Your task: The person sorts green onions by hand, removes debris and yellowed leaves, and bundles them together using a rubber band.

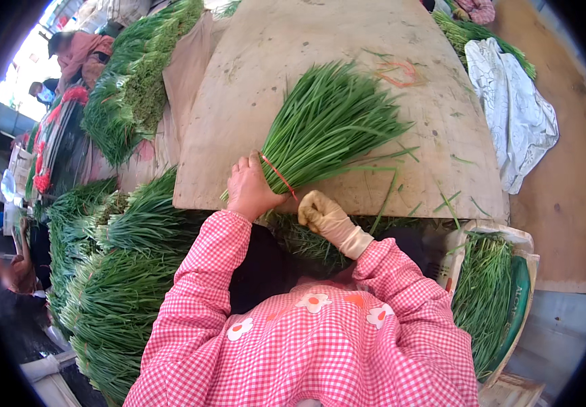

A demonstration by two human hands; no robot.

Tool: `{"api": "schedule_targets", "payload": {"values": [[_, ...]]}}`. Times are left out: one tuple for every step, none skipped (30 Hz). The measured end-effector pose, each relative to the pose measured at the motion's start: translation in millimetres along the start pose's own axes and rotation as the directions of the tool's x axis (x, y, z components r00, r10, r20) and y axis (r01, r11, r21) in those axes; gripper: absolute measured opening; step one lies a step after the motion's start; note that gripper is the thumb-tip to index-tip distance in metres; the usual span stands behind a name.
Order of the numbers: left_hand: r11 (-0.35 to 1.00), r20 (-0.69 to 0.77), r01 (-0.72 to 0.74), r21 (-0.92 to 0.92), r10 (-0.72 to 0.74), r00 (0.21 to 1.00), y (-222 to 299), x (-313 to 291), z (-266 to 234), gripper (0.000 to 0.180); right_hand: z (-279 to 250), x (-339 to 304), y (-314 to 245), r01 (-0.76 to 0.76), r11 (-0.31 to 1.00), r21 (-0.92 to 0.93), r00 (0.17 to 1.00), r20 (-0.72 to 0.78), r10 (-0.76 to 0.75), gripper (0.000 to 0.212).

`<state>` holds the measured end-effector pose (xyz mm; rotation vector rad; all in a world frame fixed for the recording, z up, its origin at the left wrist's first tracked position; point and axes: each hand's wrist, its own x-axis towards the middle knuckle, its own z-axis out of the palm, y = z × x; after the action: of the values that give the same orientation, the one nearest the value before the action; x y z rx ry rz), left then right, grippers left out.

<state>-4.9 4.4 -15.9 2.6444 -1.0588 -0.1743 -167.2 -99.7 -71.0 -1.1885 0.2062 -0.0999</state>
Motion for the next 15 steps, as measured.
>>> {"api": "schedule_targets", "payload": {"values": [[1.0,-0.021,-0.013,0.013,0.013,1.0,0.4,0.2,0.7,0.093,1.4,2.1,-7.2,0.027,0.966,-0.258,1.0,0.001,-0.028,0.02],[1.0,-0.029,0.0,0.015,0.0,1.0,-0.9,0.2,0.8,0.093,6.4,5.7,-16.3,0.047,0.868,-0.495,0.999,0.016,-0.045,0.019],[1.0,-0.038,0.013,0.016,-0.013,0.999,-1.8,0.4,0.7,0.093,12.1,11.6,-28.6,0.157,0.752,-0.641,0.984,0.033,-0.177,0.018],[1.0,-0.039,0.021,0.012,-0.02,0.999,-0.9,-0.4,1.0,0.093,18.1,17.1,-45.2,0.238,0.598,-0.765,0.953,0.065,-0.297,0.017],[1.0,-0.045,0.011,0.013,-0.011,0.999,-0.8,-1.5,1.2,0.093,23.2,24.9,-60.2,0.299,0.415,-0.859,0.907,0.12,-0.404,0.017],[1.0,-0.053,0.009,0.018,-0.008,0.999,-2.5,-3.3,0.0,0.093,27.9,36.6,-72.8,0.302,0.315,-0.9,0.892,0.15,-0.427,0.016],[1.0,-0.062,0.004,0.023,-0.002,0.998,-2.8,-4.6,-1.7,0.092,27.2,52.9,-76.8,0.364,0.154,-0.918,0.83,0.245,-0.501,0.017],[1.0,-0.059,-0.006,0.025,0.008,0.998,0.8,-4.0,-1.2,0.092,22.1,62.3,-79.4,0.395,-0.021,-0.918,0.761,0.34,-0.552,0.018],[1.0,-0.056,-0.015,0.027,0.017,0.998,4.1,-3.7,-0.7,0.091,14.2,63.7,-76.5,0.333,-0.067,-0.94,0.788,0.317,-0.528,0.019],[0.999,-0.053,-0.012,0.03,0.014,0.998,3.7,-4.5,-0.2,0.091,9.3,65.3,-72.3,0.281,-0.11,-0.953,0.813,0.297,-0.5,0.02],[1.0,-0.04,-0.007,0.021,0.008,0.999,3.5,-4.1,-1.2,0.091,5.1,65.7,-68.9,0.23,-0.154,-0.961,0.837,0.275,-0.473,0.022],[1.0,-0.026,-0.003,0.011,0.003,1.0,3.4,-3.0,-3.0,0.091,2.6,63.2,-65.0,0.196,-0.122,-0.973,0.846,0.231,-0.481,0.022],[1.0,-0.007,0.008,0.002,-0.008,1.0,1.7,-4.0,-2.5,0.091,6.1,57.2,-61.8,0.165,-0.085,-0.983,0.856,0.186,-0.482,0.023],[1.0,-0.02,0.019,-0.005,-0.019,1.0,0.1,-4.1,-0.9,0.093,7.7,53.5,-59.1,0.133,-0.049,-0.99,0.866,0.14,-0.481,0.023],[0.999,-0.032,0.029,-0.013,-0.03,0.999,-1.3,-3.6,0.9,0.096,5.3,54.0,-52.2,0.172,-0.08,-0.982,0.792,0.186,-0.582,0.022]]}}
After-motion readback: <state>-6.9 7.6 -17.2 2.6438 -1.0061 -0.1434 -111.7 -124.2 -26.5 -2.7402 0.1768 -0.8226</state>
